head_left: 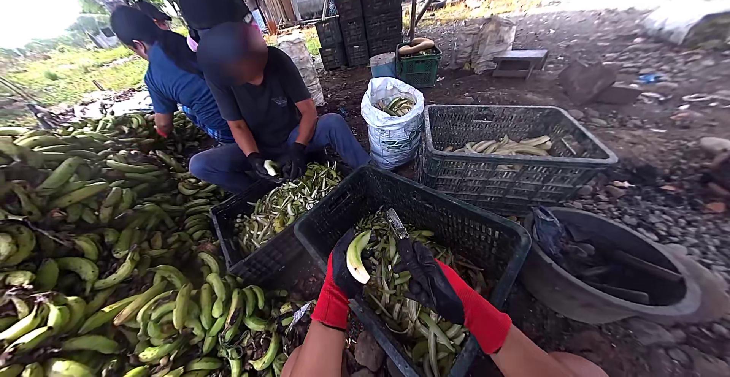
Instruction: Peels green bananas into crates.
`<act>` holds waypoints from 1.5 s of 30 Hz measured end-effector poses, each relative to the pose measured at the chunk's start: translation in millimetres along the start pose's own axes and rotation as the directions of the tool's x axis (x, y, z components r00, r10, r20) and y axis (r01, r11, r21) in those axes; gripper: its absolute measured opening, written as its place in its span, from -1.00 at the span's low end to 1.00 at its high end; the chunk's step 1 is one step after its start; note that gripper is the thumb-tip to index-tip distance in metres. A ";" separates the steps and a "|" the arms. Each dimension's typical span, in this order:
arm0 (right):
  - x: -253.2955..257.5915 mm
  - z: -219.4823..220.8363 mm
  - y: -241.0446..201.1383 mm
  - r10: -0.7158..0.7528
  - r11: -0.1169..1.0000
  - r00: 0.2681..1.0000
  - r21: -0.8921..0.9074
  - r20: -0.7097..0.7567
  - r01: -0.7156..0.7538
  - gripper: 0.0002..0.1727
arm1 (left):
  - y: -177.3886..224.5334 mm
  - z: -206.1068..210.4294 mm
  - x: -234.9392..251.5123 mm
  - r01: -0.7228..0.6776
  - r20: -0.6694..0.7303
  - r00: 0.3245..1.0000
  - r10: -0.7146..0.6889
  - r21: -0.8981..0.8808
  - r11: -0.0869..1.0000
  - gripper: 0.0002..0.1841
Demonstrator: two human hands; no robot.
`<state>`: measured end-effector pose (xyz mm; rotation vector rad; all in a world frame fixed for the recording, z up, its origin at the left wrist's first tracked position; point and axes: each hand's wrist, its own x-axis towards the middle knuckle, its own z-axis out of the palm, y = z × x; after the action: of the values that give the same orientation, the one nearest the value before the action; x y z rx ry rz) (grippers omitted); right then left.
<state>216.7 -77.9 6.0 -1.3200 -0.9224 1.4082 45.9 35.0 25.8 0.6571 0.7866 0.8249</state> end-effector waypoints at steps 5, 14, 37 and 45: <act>-11.4 -2.9 -18.6 -0.080 0.355 0.991 -0.926 0.105 0.127 -0.39 | -5.7 -1.9 -0.1 -0.184 0.001 0.983 0.185 0.042 0.982 -0.61; 2.9 -8.5 -31.9 -0.104 0.416 0.992 -0.909 -0.068 -0.019 -0.42 | -23.4 5.3 -5.1 -0.464 0.131 0.883 0.450 0.375 0.802 -0.58; -49.2 -98.1 -16.5 -0.290 0.899 0.917 0.252 -0.273 0.359 -0.48 | -19.1 46.7 38.9 -0.104 0.121 0.992 0.033 0.646 0.757 -0.48; -85.6 -127.9 -17.4 -0.343 0.813 0.860 0.339 -0.377 0.473 -0.39 | 95.7 225.8 58.9 -0.433 0.266 0.898 0.351 0.679 0.593 -0.42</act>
<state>341.6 -166.7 28.6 -0.8972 -0.6032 0.9574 218.6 87.8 202.0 1.6401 0.8829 0.8529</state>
